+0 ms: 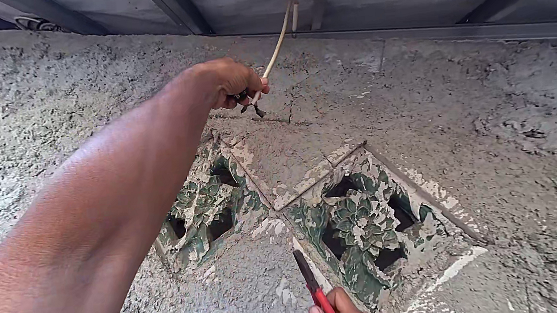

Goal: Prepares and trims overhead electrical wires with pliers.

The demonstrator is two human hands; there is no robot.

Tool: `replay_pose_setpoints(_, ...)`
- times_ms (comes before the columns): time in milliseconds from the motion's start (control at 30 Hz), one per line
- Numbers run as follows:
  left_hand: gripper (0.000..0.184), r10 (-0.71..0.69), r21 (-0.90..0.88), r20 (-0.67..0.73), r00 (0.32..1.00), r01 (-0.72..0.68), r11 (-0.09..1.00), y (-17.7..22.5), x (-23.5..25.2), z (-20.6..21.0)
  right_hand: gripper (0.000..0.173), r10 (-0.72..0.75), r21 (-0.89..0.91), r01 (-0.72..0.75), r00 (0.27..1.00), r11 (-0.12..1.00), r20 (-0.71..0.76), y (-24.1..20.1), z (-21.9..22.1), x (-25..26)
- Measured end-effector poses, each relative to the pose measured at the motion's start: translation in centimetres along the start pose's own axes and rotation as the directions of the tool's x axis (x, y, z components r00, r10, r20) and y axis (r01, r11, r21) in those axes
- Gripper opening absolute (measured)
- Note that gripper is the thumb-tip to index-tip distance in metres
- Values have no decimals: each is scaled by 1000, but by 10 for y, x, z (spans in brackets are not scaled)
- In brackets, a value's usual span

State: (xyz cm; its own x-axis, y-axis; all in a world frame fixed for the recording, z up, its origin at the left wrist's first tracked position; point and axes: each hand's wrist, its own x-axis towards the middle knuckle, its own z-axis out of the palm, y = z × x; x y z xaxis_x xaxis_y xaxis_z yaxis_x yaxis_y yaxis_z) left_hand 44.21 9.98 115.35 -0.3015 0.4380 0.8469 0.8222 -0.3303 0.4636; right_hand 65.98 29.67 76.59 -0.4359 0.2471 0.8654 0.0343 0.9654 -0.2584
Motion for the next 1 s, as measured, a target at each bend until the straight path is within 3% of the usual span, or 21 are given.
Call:
replay_pose_setpoints(167,23,1,3,-1,1000,-1,1000,3,-1,34,32,-111,-148,95,988,985,-110,-46,-20,92)
replay_pose_setpoints(433,20,33,-7,-3,999,-33,999,-1,4,49,35,81,-34,-86,989,996,-125,-99,-56,187)
replay_pose_setpoints(567,20,48,-28,-4,999,-48,998,-4,-1,46,36,163,98,-157,985,983,-58,-118,-60,209)
replay_pose_setpoints(700,19,64,-41,-6,998,-64,997,-8,-2,40,34,186,94,-181,981,979,-52,-128,-58,214)
replay_pose_setpoints(867,17,71,-16,-49,996,-71,997,-11,-2,40,32,-5,-244,-29,990,969,-139,-131,-53,210)
replay_pose_setpoints(1000,18,45,35,-88,995,-42,998,-10,0,42,29,-154,-570,38,975,821,-157,-141,-44,194)
